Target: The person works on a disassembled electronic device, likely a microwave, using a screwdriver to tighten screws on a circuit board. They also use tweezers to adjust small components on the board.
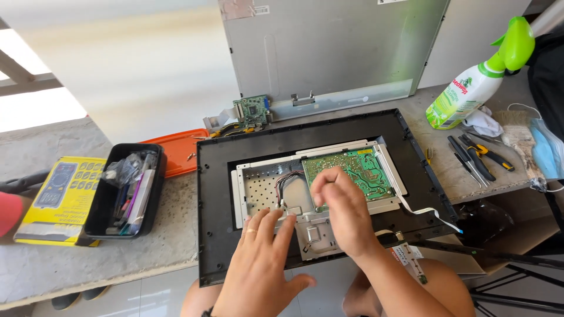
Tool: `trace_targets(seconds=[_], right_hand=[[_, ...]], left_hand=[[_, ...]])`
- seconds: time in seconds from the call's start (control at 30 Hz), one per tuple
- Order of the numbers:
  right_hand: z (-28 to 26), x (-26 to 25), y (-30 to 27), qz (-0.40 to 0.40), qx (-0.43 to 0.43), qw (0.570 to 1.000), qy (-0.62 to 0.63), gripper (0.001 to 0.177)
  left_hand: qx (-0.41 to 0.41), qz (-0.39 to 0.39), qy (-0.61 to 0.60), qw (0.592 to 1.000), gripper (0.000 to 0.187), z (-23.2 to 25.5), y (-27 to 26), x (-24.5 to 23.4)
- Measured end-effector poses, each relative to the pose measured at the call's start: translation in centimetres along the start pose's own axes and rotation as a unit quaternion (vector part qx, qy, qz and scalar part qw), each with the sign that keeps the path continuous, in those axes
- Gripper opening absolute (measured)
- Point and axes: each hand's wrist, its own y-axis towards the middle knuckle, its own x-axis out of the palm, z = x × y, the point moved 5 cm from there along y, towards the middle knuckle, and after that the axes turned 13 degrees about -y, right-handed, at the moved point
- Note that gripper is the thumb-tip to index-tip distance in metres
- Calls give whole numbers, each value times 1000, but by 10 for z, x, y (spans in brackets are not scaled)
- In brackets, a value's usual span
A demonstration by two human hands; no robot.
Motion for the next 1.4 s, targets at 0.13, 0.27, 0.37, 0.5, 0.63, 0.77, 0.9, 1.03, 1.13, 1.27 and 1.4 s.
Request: trace_targets(seconds=[0.13,0.27,0.37,0.5,0.63,0.77,0.9,1.03,1.13,1.27,1.4], right_hand=[[8,1,5,121,1,987,107,61],[16,5,3,183,-6,980,84,64],[11,14,1,163,-73,983,39,58],[7,19,6,130,-98,987,0,53],[8,13,14,81,-110,991,7,57],[15,11,15,25,-69,997,38,55],[18,12,10,92,-85,991,37,55],[13,16,10,82,-94,991,-57,55],[7,27,20,135,8,975,-174,53],[9,4,28,99,52,986,-121,48],[-6,-28,30,-55,37,919,-388,28]], left_hand=[[27,-8,161,987,121,-16,-15,22],[35,11,118,992,104,-17,-16,18],[32,20,116,992,101,-18,-14,19],[32,22,117,992,95,-20,-15,18],[32,28,108,993,94,-15,-14,15],[38,33,102,993,88,-13,-13,15],[32,40,102,993,93,-19,-17,17],[31,36,109,993,91,-18,-15,18],[17,35,104,994,93,-16,-14,16],[6,18,91,996,98,-13,-10,11],[-8,15,85,996,103,-21,-14,16]])
